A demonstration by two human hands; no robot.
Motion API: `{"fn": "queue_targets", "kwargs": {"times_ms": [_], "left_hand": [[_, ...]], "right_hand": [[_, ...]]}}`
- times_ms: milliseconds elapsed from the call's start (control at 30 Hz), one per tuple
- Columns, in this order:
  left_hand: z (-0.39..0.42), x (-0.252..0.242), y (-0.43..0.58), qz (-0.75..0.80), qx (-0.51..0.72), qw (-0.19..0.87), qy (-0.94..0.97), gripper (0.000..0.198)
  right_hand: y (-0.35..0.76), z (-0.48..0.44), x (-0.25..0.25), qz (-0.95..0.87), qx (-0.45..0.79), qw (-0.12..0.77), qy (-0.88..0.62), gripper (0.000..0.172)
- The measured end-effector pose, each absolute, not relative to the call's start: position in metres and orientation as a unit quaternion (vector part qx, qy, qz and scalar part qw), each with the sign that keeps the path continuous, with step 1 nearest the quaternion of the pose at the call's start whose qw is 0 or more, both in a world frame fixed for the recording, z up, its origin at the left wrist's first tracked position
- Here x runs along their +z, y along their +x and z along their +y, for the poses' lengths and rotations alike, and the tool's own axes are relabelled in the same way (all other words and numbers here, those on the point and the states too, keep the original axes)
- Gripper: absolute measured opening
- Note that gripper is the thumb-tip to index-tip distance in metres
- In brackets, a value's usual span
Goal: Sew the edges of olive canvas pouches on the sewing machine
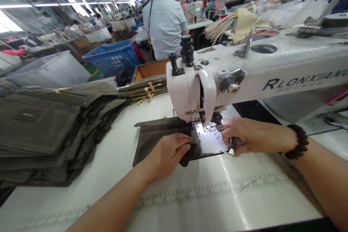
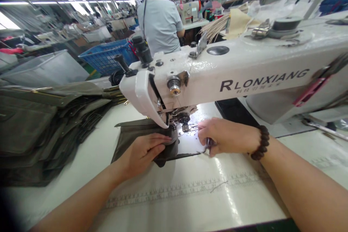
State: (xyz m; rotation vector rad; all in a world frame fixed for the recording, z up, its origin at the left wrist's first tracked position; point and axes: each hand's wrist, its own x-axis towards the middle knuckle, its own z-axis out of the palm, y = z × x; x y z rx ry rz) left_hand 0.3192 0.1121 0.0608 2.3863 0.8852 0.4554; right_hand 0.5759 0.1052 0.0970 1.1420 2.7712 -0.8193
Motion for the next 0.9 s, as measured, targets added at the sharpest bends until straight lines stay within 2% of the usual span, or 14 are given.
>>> {"fn": "queue_targets", "kwargs": {"times_ms": [133,267,367,467,567,667,767,900], "left_hand": [[0.114,0.061,0.32,0.343,0.184,0.3,0.871,0.024],[0.107,0.054,0.323,0.299,0.211,0.249,0.897,0.023],[0.1,0.049,0.326,0.265,0.214,0.192,0.92,0.023],[0.097,0.05,0.326,0.27,0.221,0.169,0.922,0.024],[0.101,0.058,0.325,0.294,0.241,0.189,0.905,0.021],[0.108,0.066,0.326,0.338,0.257,0.199,0.883,0.019],[0.114,0.069,0.33,0.36,0.268,0.133,0.884,0.022],[0.113,0.065,0.333,0.303,0.26,0.023,0.917,0.025]], "right_hand": [[0.566,0.103,0.085,0.904,-0.204,-0.026,0.376,0.011],[0.536,0.105,0.062,0.879,-0.015,-0.127,0.459,0.013],[0.525,0.106,0.052,0.859,0.083,-0.156,0.481,0.01],[0.529,0.101,0.053,0.895,0.09,-0.151,0.409,0.012],[0.534,0.09,0.054,0.935,0.077,-0.158,0.308,0.017],[0.53,0.081,0.05,0.935,0.094,-0.183,0.29,0.018],[0.523,0.078,0.044,0.937,0.096,-0.19,0.277,0.022],[0.521,0.078,0.04,0.939,0.087,-0.196,0.268,0.025]]}}
